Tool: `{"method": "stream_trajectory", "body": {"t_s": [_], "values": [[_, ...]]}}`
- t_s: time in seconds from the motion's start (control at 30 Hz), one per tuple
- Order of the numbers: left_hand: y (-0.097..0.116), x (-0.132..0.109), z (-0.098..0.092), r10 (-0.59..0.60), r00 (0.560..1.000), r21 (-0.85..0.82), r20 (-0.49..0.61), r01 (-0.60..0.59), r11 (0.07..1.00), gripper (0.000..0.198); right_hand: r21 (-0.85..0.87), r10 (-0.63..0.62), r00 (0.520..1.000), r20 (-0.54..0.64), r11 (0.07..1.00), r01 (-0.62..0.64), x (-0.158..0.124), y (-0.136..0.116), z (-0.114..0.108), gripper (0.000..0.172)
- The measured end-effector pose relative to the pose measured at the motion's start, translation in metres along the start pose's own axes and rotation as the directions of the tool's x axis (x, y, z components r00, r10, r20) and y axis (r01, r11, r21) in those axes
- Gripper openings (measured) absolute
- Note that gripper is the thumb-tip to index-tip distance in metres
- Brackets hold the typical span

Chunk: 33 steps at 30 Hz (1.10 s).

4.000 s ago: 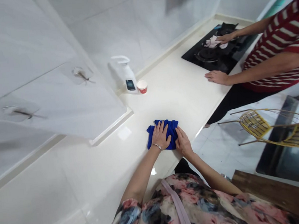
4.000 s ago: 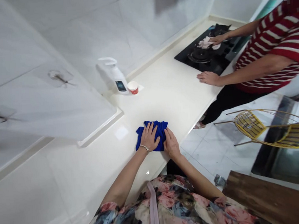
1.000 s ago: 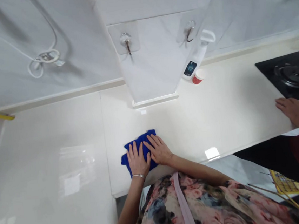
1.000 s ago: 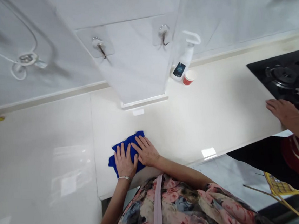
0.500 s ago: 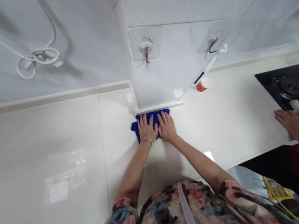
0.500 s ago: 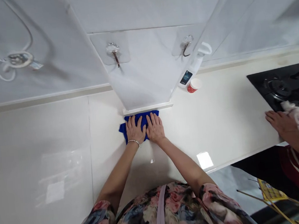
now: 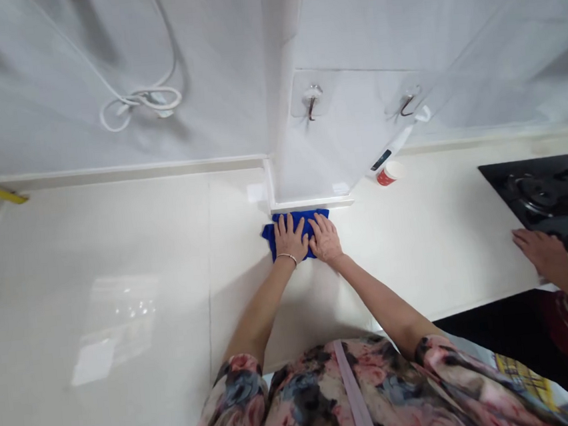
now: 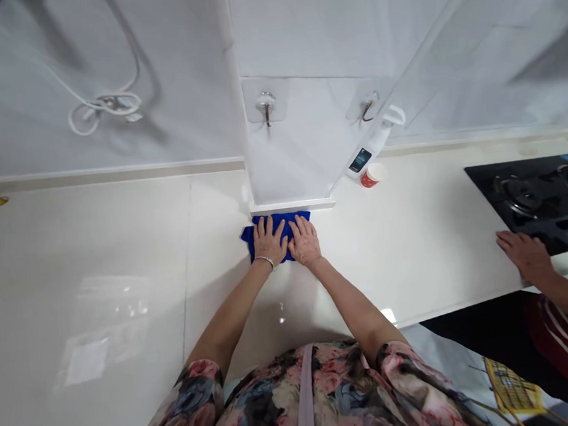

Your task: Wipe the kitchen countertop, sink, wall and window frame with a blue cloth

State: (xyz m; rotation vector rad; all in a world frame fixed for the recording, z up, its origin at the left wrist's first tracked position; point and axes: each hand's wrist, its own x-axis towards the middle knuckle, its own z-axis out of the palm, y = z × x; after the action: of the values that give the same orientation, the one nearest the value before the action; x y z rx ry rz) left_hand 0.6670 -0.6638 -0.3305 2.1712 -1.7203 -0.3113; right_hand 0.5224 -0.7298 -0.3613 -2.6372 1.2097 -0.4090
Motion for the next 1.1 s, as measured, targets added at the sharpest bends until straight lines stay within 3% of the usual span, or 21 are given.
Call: {"method": "stream_trajectory", "body": {"t_s": [0.2,0.33,0.5,0.9,1.1], "values": [[0.010,-0.004,0.002,0.214,0.972,-0.045,0.100,-0.210,0.977,0.058,-0.058,0.043,0.998,-0.034,0.997,-0.045,-0.033,0.006,-0.005,0.060],[0.036,-0.017,0.018,0.271,0.955,-0.070,0.122,-0.264,0.962,0.059,-0.057,0.083,0.993,-0.079,0.995,-0.087,-0.074,0.024,-0.011,0.059],[0.074,-0.052,0.034,0.332,0.929,-0.073,0.162,-0.324,0.943,0.061,-0.078,0.129,0.984,-0.124,0.987,-0.139,-0.132,0.039,-0.026,0.058],[0.143,-0.147,0.055,0.226,0.955,0.066,0.193,-0.242,0.968,0.065,-0.036,0.069,0.982,-0.177,0.996,-0.076,-0.233,0.057,-0.050,0.061],[0.168,-0.173,0.062,0.121,0.970,0.149,0.211,-0.154,0.977,0.065,0.045,0.066,0.980,-0.186,0.997,-0.059,-0.249,0.066,-0.055,0.059]]}}
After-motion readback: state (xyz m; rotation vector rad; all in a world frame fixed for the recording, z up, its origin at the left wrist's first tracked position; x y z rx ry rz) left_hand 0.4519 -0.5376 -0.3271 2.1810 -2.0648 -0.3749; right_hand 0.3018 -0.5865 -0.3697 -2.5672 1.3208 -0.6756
